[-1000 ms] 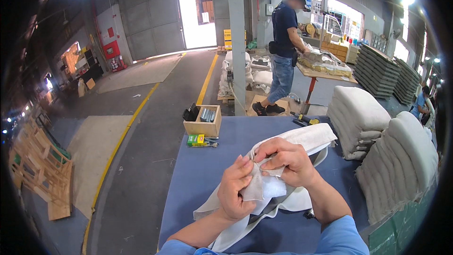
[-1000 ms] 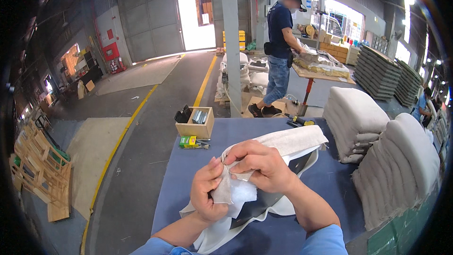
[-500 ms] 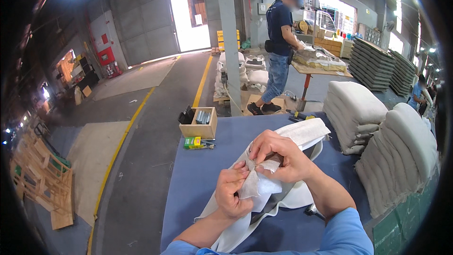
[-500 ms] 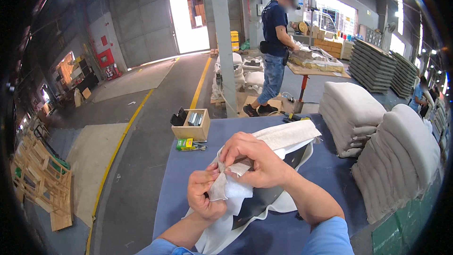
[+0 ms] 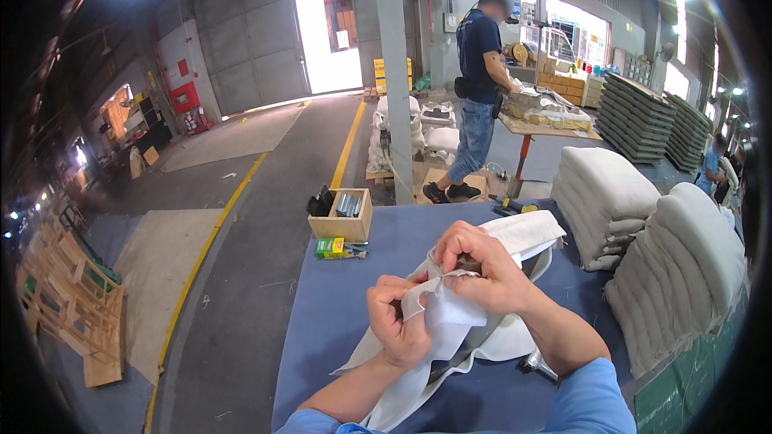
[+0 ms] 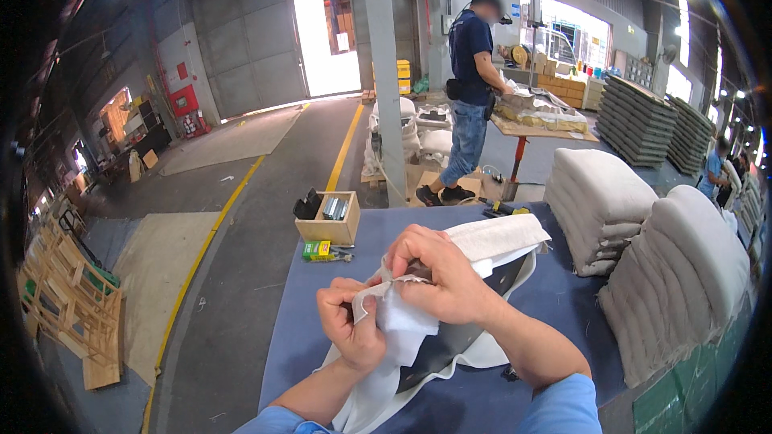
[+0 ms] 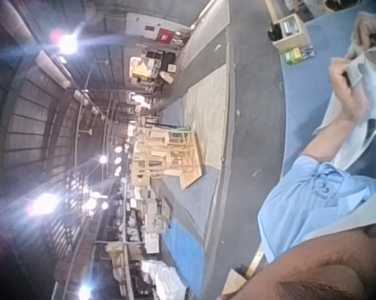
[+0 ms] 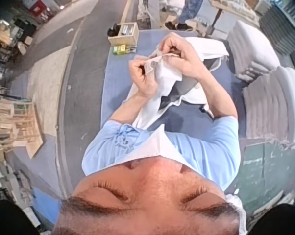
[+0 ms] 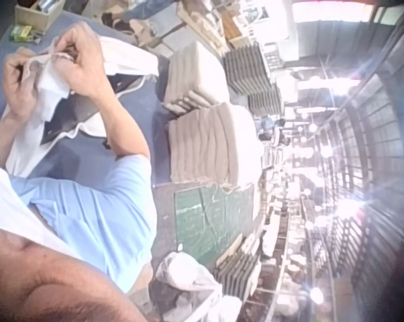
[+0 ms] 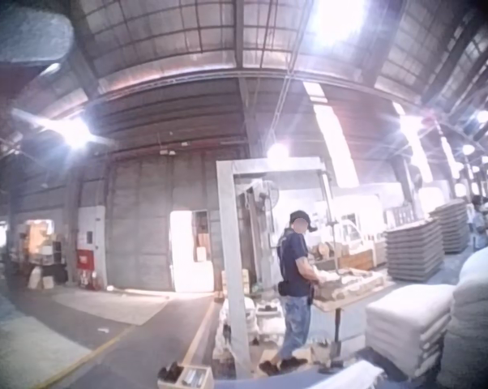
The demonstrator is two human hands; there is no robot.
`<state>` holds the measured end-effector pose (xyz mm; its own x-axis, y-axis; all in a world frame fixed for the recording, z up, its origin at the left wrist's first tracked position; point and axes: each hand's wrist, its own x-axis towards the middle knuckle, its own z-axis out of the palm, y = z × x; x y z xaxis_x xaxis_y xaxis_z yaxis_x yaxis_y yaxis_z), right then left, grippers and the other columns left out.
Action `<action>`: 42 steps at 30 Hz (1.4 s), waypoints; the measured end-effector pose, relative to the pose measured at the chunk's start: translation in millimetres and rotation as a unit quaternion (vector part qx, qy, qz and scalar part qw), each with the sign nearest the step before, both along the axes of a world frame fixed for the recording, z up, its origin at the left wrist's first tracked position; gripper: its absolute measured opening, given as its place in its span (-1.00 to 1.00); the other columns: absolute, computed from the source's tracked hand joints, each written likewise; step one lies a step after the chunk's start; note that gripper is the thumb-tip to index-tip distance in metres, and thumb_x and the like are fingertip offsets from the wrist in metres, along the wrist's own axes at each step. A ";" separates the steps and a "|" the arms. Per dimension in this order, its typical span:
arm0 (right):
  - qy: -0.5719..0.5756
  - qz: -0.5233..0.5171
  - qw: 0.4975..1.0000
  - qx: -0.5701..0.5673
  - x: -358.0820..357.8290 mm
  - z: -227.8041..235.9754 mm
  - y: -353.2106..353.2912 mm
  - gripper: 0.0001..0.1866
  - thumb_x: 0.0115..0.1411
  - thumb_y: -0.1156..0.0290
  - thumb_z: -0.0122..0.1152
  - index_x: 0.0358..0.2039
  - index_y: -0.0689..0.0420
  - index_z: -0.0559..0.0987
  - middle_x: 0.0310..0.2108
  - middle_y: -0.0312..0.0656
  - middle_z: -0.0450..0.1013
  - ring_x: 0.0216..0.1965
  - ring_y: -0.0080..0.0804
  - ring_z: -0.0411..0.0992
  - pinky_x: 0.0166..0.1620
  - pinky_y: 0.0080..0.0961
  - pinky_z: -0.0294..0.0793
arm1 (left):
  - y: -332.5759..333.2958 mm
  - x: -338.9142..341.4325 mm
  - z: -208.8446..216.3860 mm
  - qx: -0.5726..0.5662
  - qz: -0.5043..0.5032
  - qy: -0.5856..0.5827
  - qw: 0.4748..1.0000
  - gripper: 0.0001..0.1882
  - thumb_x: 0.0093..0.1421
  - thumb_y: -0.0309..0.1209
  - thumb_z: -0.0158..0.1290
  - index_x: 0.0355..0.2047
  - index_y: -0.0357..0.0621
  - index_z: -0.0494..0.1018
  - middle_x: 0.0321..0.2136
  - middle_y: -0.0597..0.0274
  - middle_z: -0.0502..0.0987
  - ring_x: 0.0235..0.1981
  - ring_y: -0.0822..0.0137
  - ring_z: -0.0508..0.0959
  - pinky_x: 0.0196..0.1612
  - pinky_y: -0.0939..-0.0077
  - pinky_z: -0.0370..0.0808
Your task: The person places a white fabric cover over a black foam cushion, folds the edges, and uses a staple gun to secure the fabric. The person repeats this process for multiple cushions, stacking the finished pillows on a nearby table.
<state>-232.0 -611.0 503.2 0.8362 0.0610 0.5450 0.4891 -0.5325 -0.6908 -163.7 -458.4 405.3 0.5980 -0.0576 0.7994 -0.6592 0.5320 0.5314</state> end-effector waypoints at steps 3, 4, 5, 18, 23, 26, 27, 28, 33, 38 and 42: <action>0.000 -0.011 1.000 0.001 -3.8 1.6 0.7 -0.81 0.02 0.46 0.25 -0.34 0.06 0.45 -0.22 -0.23 0.49 -0.07 -0.24 0.45 0.09 -0.24 0.28 | 1.4 -2.7 1.3 0.010 -0.007 0.022 1.000 -0.74 0.36 -0.52 0.16 -0.08 -0.22 0.29 -0.29 0.17 0.46 -0.33 0.42 0.44 -0.06 0.37 0.57; -0.003 -0.013 1.000 0.000 -4.5 2.5 1.1 -0.81 0.03 0.46 0.25 -0.34 0.06 0.45 -0.22 -0.23 0.49 -0.06 -0.25 0.45 0.09 -0.24 0.27 | 3.3 -4.4 3.7 0.017 -0.011 0.031 0.999 -0.72 0.35 -0.53 0.17 -0.04 -0.24 0.31 -0.30 0.19 0.46 -0.32 0.42 0.46 -0.07 0.40 0.56; -0.002 -0.018 1.000 -0.001 -6.4 1.6 0.1 -0.82 0.03 0.46 0.25 -0.34 0.06 0.45 -0.22 -0.23 0.49 -0.06 -0.25 0.45 0.10 -0.24 0.26 | 3.3 -7.6 8.9 0.037 -0.013 0.036 0.999 -0.71 0.32 -0.54 0.18 -0.01 -0.27 0.36 -0.26 0.17 0.49 -0.29 0.39 0.49 -0.08 0.41 0.56; -0.129 0.037 0.991 0.027 -7.9 -22.6 -20.9 -0.85 0.06 0.56 0.40 -0.41 0.11 0.57 -0.21 -0.20 0.60 -0.09 -0.26 0.54 0.08 -0.31 0.35 | 9.2 -4.8 14.6 0.133 0.120 -0.152 0.972 -0.52 -0.12 -0.57 0.13 -0.10 -0.37 0.65 -0.05 -0.05 0.68 -0.23 0.16 0.63 -0.20 0.38 0.50; -0.124 0.042 0.991 0.038 -9.4 -19.9 -21.1 -0.85 0.03 0.59 0.40 -0.43 0.14 0.57 -0.24 -0.17 0.62 -0.10 -0.25 0.55 0.06 -0.31 0.41 | 11.9 -4.2 16.8 0.141 0.113 -0.183 0.966 -0.44 -0.19 -0.46 0.13 -0.08 -0.39 0.65 -0.03 -0.01 0.68 -0.20 0.13 0.64 -0.09 0.32 0.55; -0.157 0.038 0.986 0.047 -7.0 -24.8 -25.1 -0.87 0.01 0.61 0.40 -0.45 0.17 0.58 -0.26 -0.13 0.63 -0.13 -0.23 0.57 0.03 -0.29 0.48 | 9.5 -4.4 18.4 0.150 0.115 -0.195 0.962 -0.43 -0.18 -0.43 0.14 -0.08 -0.37 0.66 -0.03 0.00 0.68 -0.19 0.16 0.62 -0.03 0.31 0.58; -0.164 0.043 0.984 0.052 -5.8 -25.6 -26.7 -0.87 0.00 0.62 0.40 -0.45 0.18 0.58 -0.27 -0.12 0.63 -0.14 -0.22 0.57 0.02 -0.28 0.51 | 7.9 -4.4 18.5 0.151 0.119 -0.196 0.962 -0.43 -0.18 -0.43 0.14 -0.08 -0.37 0.66 -0.03 0.00 0.68 -0.20 0.16 0.61 -0.02 0.30 0.59; -0.171 0.048 0.982 0.058 -4.4 -26.3 -28.6 -0.86 -0.02 0.63 0.40 -0.46 0.19 0.59 -0.28 -0.11 0.63 -0.15 -0.21 0.58 0.01 -0.28 0.53 | 6.7 -4.4 19.0 0.152 0.122 -0.197 0.961 -0.44 -0.19 -0.43 0.14 -0.09 -0.36 0.67 -0.03 0.00 0.68 -0.21 0.17 0.60 -0.01 0.30 0.59; -0.182 0.062 0.979 0.069 -4.2 -28.0 -37.2 -0.86 -0.07 0.66 0.40 -0.47 0.22 0.61 -0.29 -0.10 0.64 -0.17 -0.18 0.59 -0.01 -0.24 0.58 | 1.3 -6.4 24.0 0.154 0.128 -0.198 0.960 -0.44 -0.19 -0.43 0.15 -0.09 -0.35 0.68 -0.03 0.02 0.68 -0.28 0.18 0.57 -0.02 0.32 0.60; -0.195 0.090 0.974 0.068 -3.5 -25.4 -34.2 -0.87 -0.06 0.67 0.40 -0.48 0.22 0.63 -0.29 -0.10 0.64 -0.17 -0.17 0.59 0.01 -0.24 0.59 | 5.8 -7.0 19.2 0.154 0.144 -0.201 0.957 -0.47 -0.18 -0.44 0.16 -0.11 -0.34 0.68 -0.05 0.03 0.68 -0.27 0.17 0.58 -0.04 0.32 0.63; -0.198 0.113 0.972 0.062 -4.9 -25.7 -33.1 -0.87 -0.03 0.66 0.41 -0.50 0.20 0.60 -0.27 -0.12 0.65 -0.17 -0.18 0.59 -0.02 -0.25 0.57 | 8.4 -9.0 14.9 0.146 0.154 -0.211 0.954 -0.54 -0.10 -0.41 0.18 -0.14 -0.32 0.69 -0.07 0.05 0.69 -0.26 0.17 0.60 -0.04 0.31 0.64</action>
<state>-236.8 -644.1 477.4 0.5320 0.1308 0.8366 0.8244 -0.3053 -0.4765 -172.8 -449.9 420.2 0.2513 -0.1881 0.9495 -0.9482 0.1493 0.2805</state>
